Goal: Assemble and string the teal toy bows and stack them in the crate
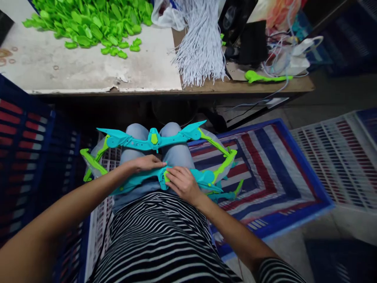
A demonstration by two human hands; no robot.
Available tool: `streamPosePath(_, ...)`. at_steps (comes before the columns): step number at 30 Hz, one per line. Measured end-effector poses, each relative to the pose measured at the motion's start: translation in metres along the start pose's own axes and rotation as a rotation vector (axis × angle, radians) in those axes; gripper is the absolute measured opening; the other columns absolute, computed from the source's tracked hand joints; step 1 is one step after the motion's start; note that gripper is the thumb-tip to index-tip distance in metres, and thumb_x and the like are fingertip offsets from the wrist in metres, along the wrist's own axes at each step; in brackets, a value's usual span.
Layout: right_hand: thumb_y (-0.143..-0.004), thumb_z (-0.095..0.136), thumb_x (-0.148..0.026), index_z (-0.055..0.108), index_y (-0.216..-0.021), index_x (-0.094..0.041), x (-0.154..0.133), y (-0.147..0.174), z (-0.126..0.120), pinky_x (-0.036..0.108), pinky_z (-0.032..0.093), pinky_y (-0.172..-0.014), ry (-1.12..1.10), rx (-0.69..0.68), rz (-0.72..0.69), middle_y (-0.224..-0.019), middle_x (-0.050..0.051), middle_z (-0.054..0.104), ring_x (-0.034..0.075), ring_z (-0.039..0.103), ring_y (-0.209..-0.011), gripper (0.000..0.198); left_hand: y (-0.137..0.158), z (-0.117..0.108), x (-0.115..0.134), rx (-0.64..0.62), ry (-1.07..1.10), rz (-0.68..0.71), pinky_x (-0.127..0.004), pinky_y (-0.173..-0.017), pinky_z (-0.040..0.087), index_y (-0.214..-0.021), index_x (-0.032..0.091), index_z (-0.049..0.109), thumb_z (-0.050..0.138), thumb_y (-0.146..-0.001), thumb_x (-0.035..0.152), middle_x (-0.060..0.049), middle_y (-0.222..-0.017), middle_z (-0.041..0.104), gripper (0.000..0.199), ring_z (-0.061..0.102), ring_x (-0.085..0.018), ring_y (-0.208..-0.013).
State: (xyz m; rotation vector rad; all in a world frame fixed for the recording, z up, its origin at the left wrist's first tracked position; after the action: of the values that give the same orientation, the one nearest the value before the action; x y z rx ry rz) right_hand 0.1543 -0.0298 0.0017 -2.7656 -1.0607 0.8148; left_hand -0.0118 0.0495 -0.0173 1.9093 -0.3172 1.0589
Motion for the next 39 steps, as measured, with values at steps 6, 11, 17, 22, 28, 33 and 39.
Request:
streamPosePath(6, -0.092, 0.051, -0.031, 0.068, -0.107, -0.023, -0.005, 0.003, 0.01, 0.045, 0.044, -0.088, 0.038, 0.026, 0.044, -0.116, 0.007, 0.067, 0.026, 0.054, -0.11, 0.023, 0.001, 0.007, -0.007, -0.087, 0.253, -0.026, -0.027, -0.051, 0.037, -0.066, 0.015, 0.051, 0.057, -0.064, 0.077, 0.001, -0.057, 0.05, 0.062, 0.046, -0.013, -0.053)
streamPosePath(11, -0.082, 0.065, -0.042, 0.066, -0.105, -0.024, 0.003, 0.002, 0.014, 0.047, 0.039, -0.097, -0.087, 0.05, 0.282, -0.125, 0.009, 0.06, 0.028, 0.051, -0.117, 0.029, 0.002, 0.011, -0.007, -0.179, 0.232, 0.007, -0.026, -0.053, 0.043, -0.085, 0.013, 0.057, 0.071, -0.056, 0.067, 0.0, -0.074, 0.058, 0.063, 0.053, -0.014, -0.059)
streamPosePath(17, -0.078, 0.069, -0.044, 0.05, -0.128, -0.021, 0.003, -0.004, 0.022, 0.046, 0.036, -0.096, -0.122, -0.04, 0.396, -0.119, 0.011, 0.062, 0.029, 0.054, -0.111, 0.058, -0.001, 0.009, -0.007, -0.05, 0.054, 0.041, -0.025, -0.053, 0.039, -0.081, 0.013, 0.059, 0.07, -0.058, 0.06, 0.001, -0.068, 0.055, 0.054, 0.053, -0.017, -0.063)
streamPosePath(22, -0.076, 0.072, -0.042, 0.05, -0.129, -0.018, -0.004, 0.001, 0.017, 0.046, 0.038, -0.094, -0.136, -0.015, 0.29, -0.119, 0.012, 0.063, 0.028, 0.055, -0.109, 0.062, 0.013, 0.019, -0.004, 0.083, -0.173, 0.168, -0.025, -0.059, 0.041, -0.094, 0.012, 0.063, 0.064, -0.07, 0.053, -0.001, -0.075, 0.061, 0.047, 0.056, -0.019, -0.069)
streamPosePath(28, -0.088, 0.055, -0.033, 0.067, -0.096, -0.023, 0.041, -0.049, -0.082, 0.034, 0.047, -0.086, -0.228, 0.275, 0.212, -0.098, 0.004, 0.07, 0.02, 0.062, -0.094, 0.017, 0.058, 0.032, 0.001, 0.627, -0.718, 0.37, -0.03, -0.069, 0.047, -0.124, 0.021, 0.057, 0.053, -0.088, 0.031, -0.011, -0.106, 0.064, 0.037, 0.063, -0.024, -0.085)
streamPosePath(33, -0.084, 0.053, -0.022, 0.07, -0.09, -0.016, 0.141, -0.139, -0.173, 0.035, 0.047, -0.084, 0.142, 0.486, 0.58, -0.092, 0.007, 0.071, 0.022, 0.064, -0.088, 0.019, 0.061, 0.043, -0.019, 0.938, -1.089, 0.482, -0.04, -0.084, 0.045, -0.132, 0.031, 0.053, 0.052, -0.084, 0.008, -0.017, -0.126, 0.054, 0.053, 0.057, -0.029, -0.102)
streamPosePath(39, -0.082, 0.054, -0.013, 0.064, -0.11, -0.002, 0.207, -0.211, -0.19, 0.036, 0.046, -0.088, 0.413, 0.193, 0.873, -0.111, 0.023, 0.065, 0.028, 0.061, -0.105, 0.032, 0.042, 0.054, -0.04, 0.927, -1.101, 0.387, -0.047, -0.092, 0.041, -0.135, 0.032, 0.05, 0.067, -0.079, 0.02, -0.021, -0.136, 0.044, 0.06, 0.049, -0.035, -0.116)
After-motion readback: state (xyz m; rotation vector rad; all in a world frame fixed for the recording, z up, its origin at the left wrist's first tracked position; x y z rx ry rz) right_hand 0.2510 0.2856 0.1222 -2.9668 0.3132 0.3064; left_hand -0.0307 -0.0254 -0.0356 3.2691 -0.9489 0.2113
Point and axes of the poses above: each hand's wrist, its own y-axis away from the middle knuckle, its own z-axis out of the palm, x = y × z, the point moved 3 cm from there along -y, towards the middle knuckle
